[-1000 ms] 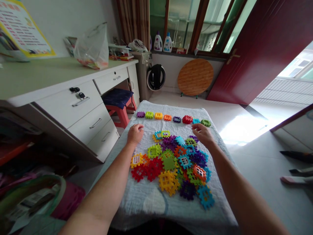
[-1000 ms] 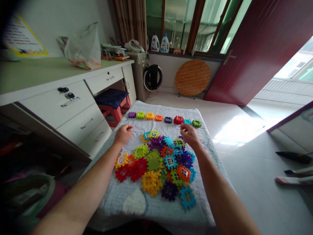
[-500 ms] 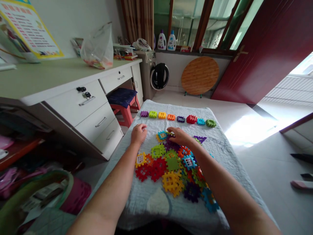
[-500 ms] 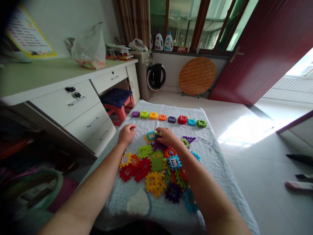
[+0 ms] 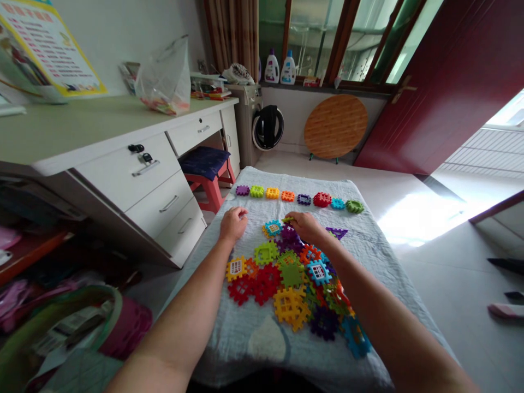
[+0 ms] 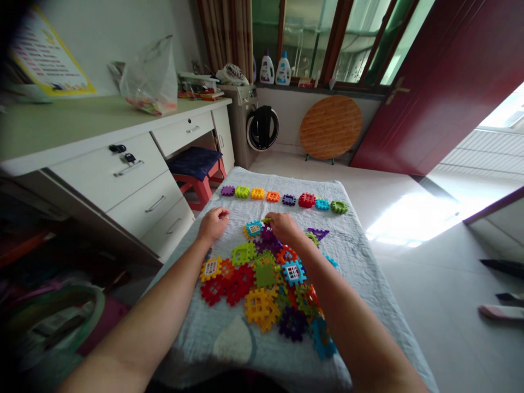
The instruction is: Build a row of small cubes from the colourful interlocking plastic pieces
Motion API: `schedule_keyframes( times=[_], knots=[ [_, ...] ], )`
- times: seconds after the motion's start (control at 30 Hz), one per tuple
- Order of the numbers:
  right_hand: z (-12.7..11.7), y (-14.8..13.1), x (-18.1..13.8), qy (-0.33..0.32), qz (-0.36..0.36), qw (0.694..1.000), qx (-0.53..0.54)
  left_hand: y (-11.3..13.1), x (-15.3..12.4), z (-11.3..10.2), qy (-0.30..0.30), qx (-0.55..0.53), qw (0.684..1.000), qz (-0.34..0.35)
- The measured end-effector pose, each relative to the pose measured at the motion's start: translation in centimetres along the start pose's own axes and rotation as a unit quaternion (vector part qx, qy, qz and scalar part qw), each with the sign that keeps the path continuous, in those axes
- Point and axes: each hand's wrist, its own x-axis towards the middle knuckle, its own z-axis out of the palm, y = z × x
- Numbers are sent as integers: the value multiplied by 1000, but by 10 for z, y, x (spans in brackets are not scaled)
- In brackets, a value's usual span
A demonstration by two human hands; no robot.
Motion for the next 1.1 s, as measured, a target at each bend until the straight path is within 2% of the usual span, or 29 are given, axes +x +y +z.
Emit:
schedule_keyframes(
  times=[0.23, 0.33, 0.57, 0.8, 0.97, 1.1],
  knots=[
    [-28, 25, -31, 52, 37, 996, -62, -3, 3, 2, -6, -3, 1000, 2],
    [-24, 32, -43, 57, 52, 993, -85, -3, 3, 2, -10, -1, 1000, 5],
    [2, 37, -57, 13, 0, 999, -40, -1, 3, 0, -10, -13, 1000, 6],
    [3, 44, -57, 73, -15, 997, 36, -1, 3, -1, -13, -10, 1000, 4],
    [-4, 44, -59, 142, 21, 987, 78, -2, 4, -1, -17, -11, 1000, 11],
    [-12, 56, -62, 198, 50, 973, 112, -2, 4, -1, -20, -15, 1000, 14]
  ],
)
